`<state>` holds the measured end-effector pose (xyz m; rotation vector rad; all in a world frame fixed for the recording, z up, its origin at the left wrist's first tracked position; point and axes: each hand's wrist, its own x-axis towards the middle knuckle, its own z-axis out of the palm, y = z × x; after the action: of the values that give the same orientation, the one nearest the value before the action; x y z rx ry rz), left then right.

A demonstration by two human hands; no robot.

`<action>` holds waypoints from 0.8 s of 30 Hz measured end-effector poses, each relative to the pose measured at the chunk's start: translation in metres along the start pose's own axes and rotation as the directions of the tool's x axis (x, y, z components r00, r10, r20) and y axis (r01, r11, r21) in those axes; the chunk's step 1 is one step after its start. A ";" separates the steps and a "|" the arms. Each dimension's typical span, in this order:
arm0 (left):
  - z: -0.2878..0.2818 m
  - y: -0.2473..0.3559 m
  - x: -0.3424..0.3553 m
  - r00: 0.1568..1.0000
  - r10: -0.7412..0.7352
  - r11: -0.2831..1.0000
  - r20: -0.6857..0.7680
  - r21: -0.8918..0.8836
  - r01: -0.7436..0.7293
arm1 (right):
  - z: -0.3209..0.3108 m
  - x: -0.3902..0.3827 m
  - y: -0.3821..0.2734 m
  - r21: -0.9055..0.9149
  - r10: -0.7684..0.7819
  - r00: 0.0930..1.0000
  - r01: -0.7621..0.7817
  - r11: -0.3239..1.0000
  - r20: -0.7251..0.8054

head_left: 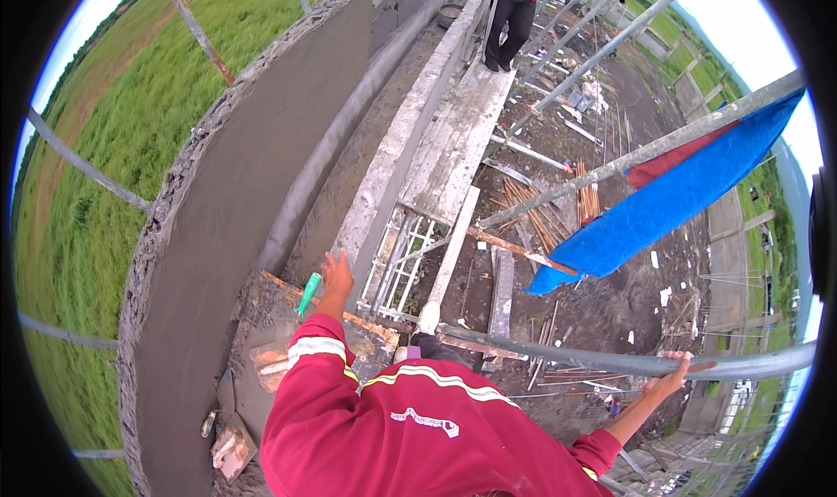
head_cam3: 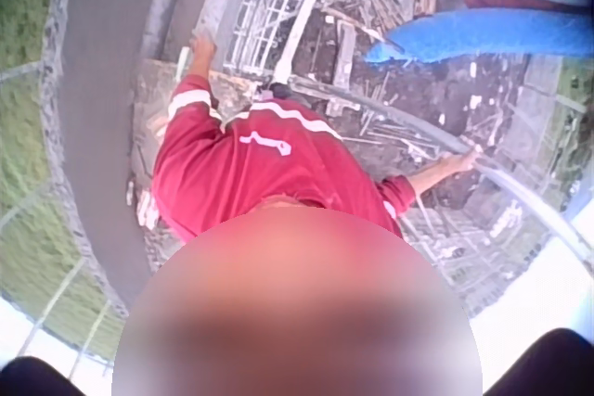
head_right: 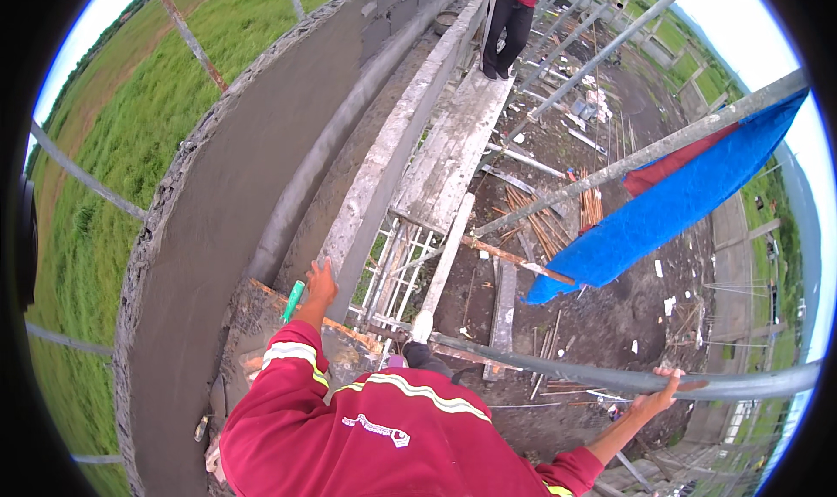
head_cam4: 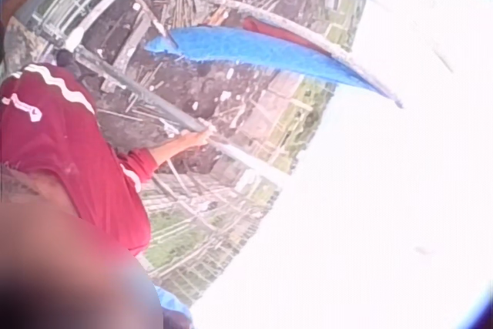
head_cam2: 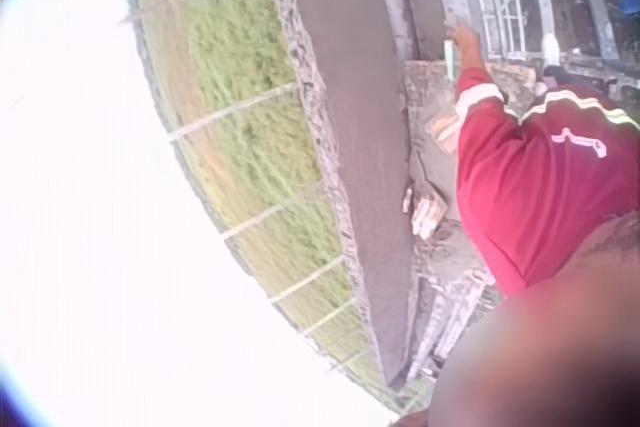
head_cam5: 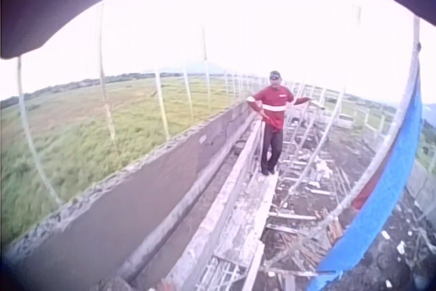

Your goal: The person walks along a narrow scaffold on a circular concrete structure and smooths the wet concrete surface with a hand trowel. The person repeatedly levels and finishes the curved wall while moving around the structure.

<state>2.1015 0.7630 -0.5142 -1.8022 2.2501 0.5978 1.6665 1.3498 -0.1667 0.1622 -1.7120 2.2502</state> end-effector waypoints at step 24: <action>-0.013 0.007 -0.004 1.000 -0.015 1.000 0.000 -0.025 0.015 | 0.001 -0.001 -0.003 0.022 -0.025 0.998 0.024 0.999 0.056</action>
<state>2.0974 0.7625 -0.4999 -1.8291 2.2367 0.6255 1.6687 1.3491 -0.1637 0.2524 -1.7051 2.2678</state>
